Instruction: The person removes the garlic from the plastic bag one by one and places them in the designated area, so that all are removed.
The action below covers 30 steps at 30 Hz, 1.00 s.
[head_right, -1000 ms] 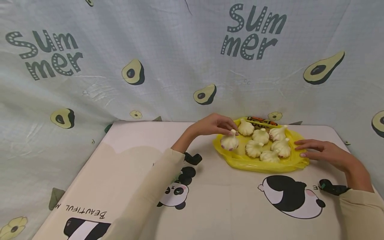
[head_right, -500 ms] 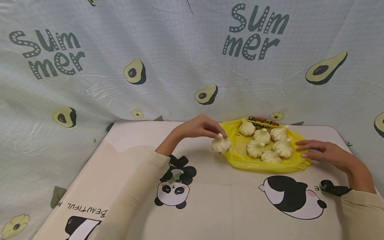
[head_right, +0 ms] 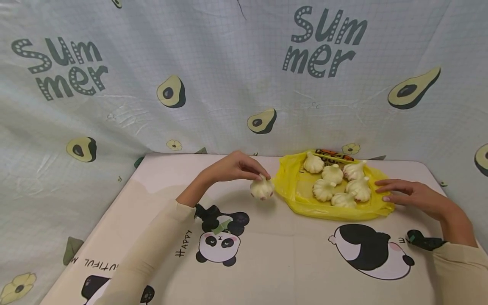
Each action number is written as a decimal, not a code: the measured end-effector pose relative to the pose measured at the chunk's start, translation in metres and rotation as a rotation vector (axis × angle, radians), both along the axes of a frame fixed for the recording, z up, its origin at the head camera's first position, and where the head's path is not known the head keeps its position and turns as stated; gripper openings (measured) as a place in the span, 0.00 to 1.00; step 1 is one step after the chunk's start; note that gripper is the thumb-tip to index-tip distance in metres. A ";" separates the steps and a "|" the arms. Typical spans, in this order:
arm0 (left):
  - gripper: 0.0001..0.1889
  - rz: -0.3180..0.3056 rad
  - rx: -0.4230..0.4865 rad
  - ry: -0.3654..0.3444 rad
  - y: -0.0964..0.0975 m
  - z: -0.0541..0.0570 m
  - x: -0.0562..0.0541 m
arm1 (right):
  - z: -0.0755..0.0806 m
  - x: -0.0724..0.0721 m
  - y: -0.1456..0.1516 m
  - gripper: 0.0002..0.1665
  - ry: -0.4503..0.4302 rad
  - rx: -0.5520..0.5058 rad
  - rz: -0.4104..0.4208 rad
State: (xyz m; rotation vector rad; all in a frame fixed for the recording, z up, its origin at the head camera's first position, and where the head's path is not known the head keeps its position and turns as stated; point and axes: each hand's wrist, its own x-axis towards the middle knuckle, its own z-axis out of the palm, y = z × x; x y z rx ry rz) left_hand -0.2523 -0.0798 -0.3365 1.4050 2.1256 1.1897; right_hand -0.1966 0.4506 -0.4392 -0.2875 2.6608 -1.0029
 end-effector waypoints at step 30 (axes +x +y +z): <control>0.10 0.199 -0.069 0.096 -0.070 -0.006 -0.005 | -0.002 0.002 0.001 0.25 0.009 -0.016 0.000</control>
